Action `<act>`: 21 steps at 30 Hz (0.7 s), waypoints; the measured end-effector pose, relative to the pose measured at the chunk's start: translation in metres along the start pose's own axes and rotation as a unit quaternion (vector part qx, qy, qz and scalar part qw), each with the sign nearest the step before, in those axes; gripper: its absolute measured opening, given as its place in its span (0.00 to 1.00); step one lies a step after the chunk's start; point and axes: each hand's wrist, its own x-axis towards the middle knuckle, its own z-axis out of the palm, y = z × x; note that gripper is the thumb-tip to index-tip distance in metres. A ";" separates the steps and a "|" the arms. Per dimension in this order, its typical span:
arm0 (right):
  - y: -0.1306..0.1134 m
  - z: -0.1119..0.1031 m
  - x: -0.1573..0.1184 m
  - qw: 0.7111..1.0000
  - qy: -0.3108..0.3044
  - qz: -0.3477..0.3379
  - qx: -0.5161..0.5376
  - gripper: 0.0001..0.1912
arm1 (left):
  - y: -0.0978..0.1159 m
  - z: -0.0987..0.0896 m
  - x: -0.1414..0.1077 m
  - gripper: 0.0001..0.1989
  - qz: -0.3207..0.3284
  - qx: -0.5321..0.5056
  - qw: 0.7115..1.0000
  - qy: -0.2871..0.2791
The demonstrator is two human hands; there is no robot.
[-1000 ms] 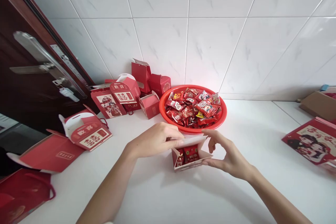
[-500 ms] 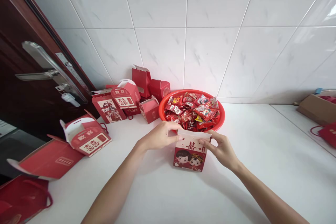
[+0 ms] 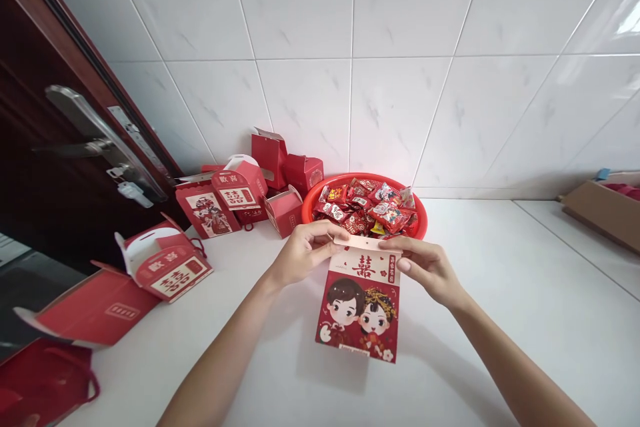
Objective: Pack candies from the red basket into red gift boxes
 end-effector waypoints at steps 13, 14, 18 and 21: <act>-0.001 0.007 -0.005 0.994 0.078 0.076 -0.012 0.17 | -0.001 -0.004 -0.005 0.13 0.028 0.011 0.994 -0.107; -0.002 0.006 -0.004 0.994 0.079 0.070 -0.028 0.17 | -0.001 -0.003 -0.004 0.13 0.025 0.021 0.995 -0.097; -0.007 0.004 -0.003 0.994 0.043 0.067 -0.080 0.17 | -0.004 0.007 -0.003 0.12 0.032 0.065 0.997 -0.031; -0.015 0.000 0.000 0.989 -0.041 0.066 -0.124 0.16 | -0.005 0.015 -0.005 0.09 0.093 0.084 0.992 -0.015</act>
